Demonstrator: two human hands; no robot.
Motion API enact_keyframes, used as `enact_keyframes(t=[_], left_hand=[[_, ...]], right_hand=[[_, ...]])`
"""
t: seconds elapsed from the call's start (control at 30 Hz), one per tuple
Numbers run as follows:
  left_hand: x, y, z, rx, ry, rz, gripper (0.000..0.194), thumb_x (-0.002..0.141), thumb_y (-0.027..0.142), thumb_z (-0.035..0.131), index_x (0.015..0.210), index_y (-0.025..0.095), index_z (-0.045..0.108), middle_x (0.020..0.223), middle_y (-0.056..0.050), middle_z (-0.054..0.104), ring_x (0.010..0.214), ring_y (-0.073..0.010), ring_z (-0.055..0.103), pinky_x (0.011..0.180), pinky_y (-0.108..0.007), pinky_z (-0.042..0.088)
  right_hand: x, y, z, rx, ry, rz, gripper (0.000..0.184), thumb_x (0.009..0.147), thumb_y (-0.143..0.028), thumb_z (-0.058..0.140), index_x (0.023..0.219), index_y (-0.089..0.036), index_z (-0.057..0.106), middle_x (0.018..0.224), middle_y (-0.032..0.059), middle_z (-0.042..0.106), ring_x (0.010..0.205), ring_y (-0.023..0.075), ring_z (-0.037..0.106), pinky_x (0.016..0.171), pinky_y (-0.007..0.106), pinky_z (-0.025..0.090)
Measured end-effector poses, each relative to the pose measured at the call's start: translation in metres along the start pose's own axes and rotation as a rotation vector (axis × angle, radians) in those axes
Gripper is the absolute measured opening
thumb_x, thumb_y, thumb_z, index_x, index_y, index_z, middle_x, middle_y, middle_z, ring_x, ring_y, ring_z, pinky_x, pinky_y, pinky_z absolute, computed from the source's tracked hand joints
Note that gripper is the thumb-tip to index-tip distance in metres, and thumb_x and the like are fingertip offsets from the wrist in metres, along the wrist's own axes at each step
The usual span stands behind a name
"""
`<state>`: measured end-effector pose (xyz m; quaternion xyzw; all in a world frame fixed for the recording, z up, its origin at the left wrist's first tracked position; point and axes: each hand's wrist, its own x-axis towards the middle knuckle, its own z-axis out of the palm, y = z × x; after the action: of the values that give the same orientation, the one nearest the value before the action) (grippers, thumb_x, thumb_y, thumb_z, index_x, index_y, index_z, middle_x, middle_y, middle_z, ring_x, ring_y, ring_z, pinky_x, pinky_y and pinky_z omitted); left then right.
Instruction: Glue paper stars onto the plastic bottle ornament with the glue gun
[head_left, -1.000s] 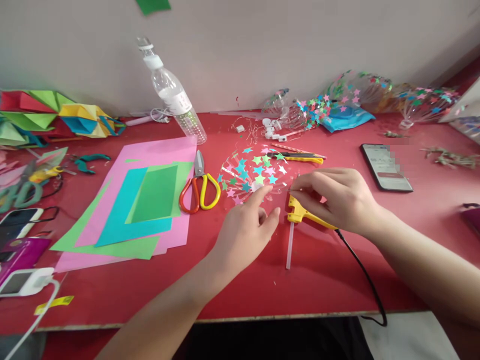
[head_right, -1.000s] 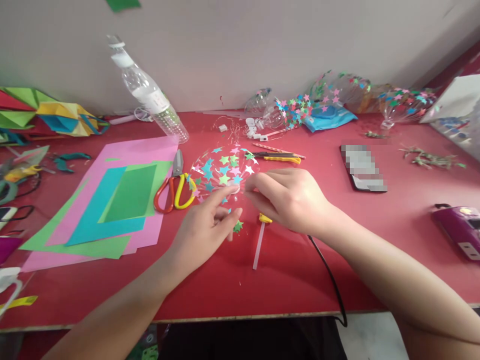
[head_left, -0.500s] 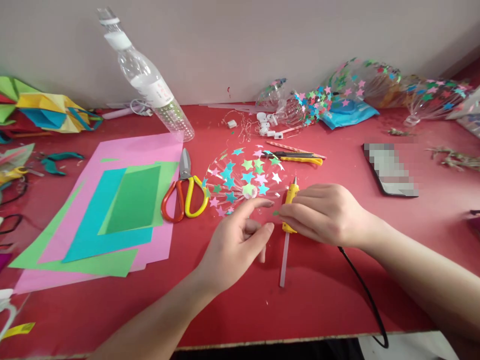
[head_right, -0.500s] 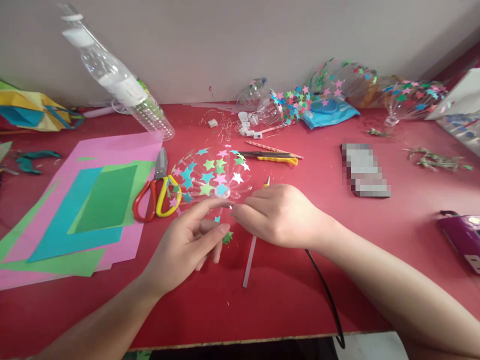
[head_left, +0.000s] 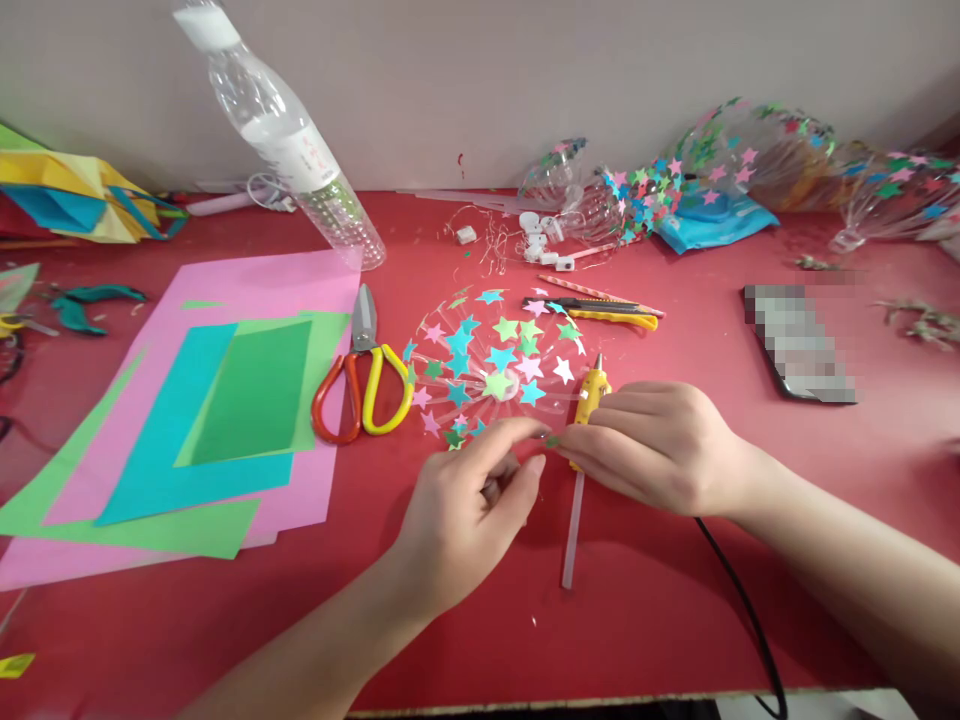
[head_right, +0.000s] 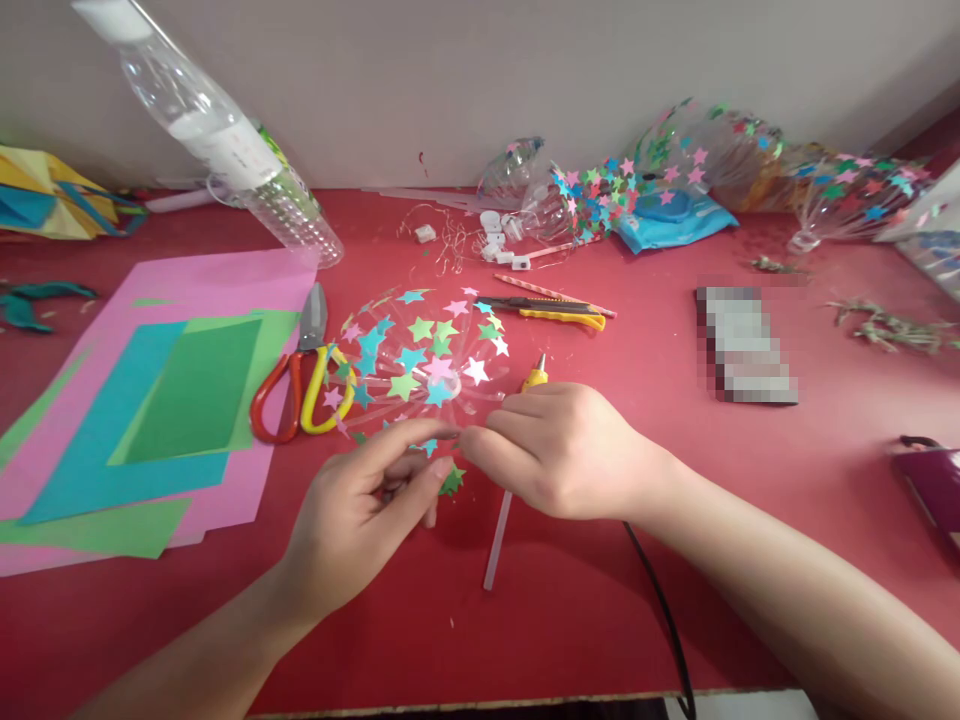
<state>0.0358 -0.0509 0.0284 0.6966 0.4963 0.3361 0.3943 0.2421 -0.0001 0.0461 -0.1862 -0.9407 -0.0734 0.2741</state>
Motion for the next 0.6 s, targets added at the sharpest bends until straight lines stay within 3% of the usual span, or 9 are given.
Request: enact_keyframes(t=[0.6], left_hand=[[-0.0007, 0.0016, 0.0011, 0.022, -0.022, 0.031, 0.018, 0.093, 0.022, 0.049, 0.106, 0.018, 0.061, 0.049, 0.007, 0.051, 0.041, -0.0082, 0.049, 0.042, -0.021, 0.036]], right_hand=[[0.0006, -0.0031, 0.0004, -0.017, 0.022, -0.021, 0.008, 0.089, -0.016, 0.058, 0.085, -0.011, 0.063, 0.062, 0.0000, 0.060, 0.054, 0.0116, 0.050, 0.050, 0.028, 0.034]])
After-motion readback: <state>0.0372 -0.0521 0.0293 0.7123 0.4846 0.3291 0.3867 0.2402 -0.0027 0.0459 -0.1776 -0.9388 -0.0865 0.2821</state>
